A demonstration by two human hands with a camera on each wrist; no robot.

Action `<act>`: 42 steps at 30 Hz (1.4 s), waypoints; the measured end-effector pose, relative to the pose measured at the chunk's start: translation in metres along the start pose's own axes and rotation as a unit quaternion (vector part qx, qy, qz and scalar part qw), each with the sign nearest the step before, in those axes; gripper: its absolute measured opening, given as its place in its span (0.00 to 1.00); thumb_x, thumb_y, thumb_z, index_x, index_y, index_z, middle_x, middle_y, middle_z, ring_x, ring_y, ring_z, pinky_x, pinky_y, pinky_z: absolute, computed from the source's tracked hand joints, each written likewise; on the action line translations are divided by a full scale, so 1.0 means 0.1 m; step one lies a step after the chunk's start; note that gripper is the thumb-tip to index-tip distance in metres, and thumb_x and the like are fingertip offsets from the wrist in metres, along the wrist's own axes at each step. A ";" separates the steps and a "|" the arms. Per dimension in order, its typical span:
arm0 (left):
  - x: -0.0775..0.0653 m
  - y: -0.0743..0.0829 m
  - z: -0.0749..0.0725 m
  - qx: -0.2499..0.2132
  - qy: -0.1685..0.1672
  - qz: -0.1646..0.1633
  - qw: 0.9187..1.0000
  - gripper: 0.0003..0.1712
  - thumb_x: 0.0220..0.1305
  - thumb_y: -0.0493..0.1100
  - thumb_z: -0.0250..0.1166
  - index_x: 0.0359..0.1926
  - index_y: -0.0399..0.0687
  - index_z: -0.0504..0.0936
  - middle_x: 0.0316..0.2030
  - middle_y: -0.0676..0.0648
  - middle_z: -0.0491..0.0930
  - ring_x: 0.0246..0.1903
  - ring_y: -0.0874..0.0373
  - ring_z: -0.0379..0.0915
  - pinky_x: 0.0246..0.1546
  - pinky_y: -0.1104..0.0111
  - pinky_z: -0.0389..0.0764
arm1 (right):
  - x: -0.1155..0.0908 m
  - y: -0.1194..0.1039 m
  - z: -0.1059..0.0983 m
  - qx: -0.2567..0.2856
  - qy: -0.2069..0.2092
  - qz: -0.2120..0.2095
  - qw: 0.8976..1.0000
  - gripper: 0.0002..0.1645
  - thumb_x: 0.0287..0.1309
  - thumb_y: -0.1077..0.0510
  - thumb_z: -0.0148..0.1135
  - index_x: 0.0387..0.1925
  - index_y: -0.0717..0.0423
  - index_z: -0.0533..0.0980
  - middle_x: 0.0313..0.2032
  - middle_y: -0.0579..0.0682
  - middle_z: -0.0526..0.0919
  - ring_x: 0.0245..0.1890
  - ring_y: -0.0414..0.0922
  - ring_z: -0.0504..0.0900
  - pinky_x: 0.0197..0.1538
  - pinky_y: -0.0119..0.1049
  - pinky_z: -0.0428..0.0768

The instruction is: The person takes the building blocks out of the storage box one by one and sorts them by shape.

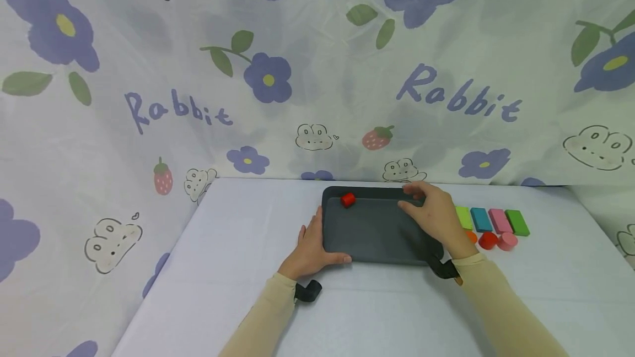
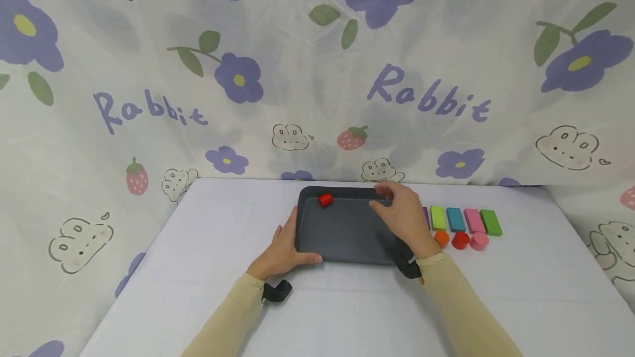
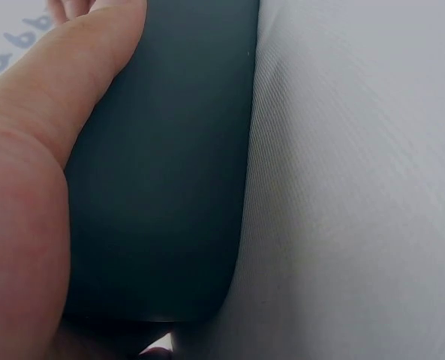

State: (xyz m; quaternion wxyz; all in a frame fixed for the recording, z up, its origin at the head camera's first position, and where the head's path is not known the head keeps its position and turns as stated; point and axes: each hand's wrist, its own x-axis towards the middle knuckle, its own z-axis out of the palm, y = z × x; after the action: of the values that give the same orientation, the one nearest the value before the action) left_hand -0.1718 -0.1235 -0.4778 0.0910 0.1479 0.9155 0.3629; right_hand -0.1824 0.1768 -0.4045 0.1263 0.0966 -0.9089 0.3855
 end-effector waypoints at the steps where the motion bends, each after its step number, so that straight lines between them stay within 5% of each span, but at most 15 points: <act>1: 0.00 0.00 0.00 -0.001 0.000 0.000 1.000 0.79 0.47 0.65 0.78 0.80 0.41 0.32 0.79 0.40 0.42 0.78 0.46 0.38 0.75 0.48 0.33 | 0.02 0.00 0.01 0.002 -0.001 -0.004 1.000 0.22 0.61 0.59 0.70 0.55 0.63 0.79 0.50 0.60 0.85 0.48 0.58 0.80 0.51 0.57 0.79; 27: 0.00 0.02 -0.02 0.005 -0.001 -0.005 1.000 0.78 0.48 0.66 0.78 0.80 0.41 0.33 0.79 0.39 0.42 0.78 0.46 0.40 0.75 0.45 0.33 | 0.46 -0.08 0.49 -0.002 -0.080 -0.042 0.996 0.25 0.58 0.56 0.73 0.56 0.60 0.80 0.53 0.57 0.83 0.52 0.56 0.81 0.55 0.52 0.79; 42: 0.02 0.01 0.00 0.009 -0.001 -0.001 1.000 0.79 0.47 0.66 0.78 0.80 0.41 0.32 0.79 0.40 0.42 0.78 0.46 0.41 0.74 0.44 0.34 | 0.64 -0.12 0.73 0.010 -0.133 -0.022 0.991 0.27 0.57 0.56 0.73 0.57 0.60 0.79 0.52 0.56 0.84 0.50 0.55 0.80 0.55 0.49 0.78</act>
State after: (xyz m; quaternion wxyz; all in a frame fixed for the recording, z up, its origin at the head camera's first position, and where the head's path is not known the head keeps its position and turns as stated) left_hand -0.1732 -0.1226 -0.4768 0.0908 0.1485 0.9189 0.3540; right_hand -0.2508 0.1106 -0.4258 0.0120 0.1681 -0.9115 0.3752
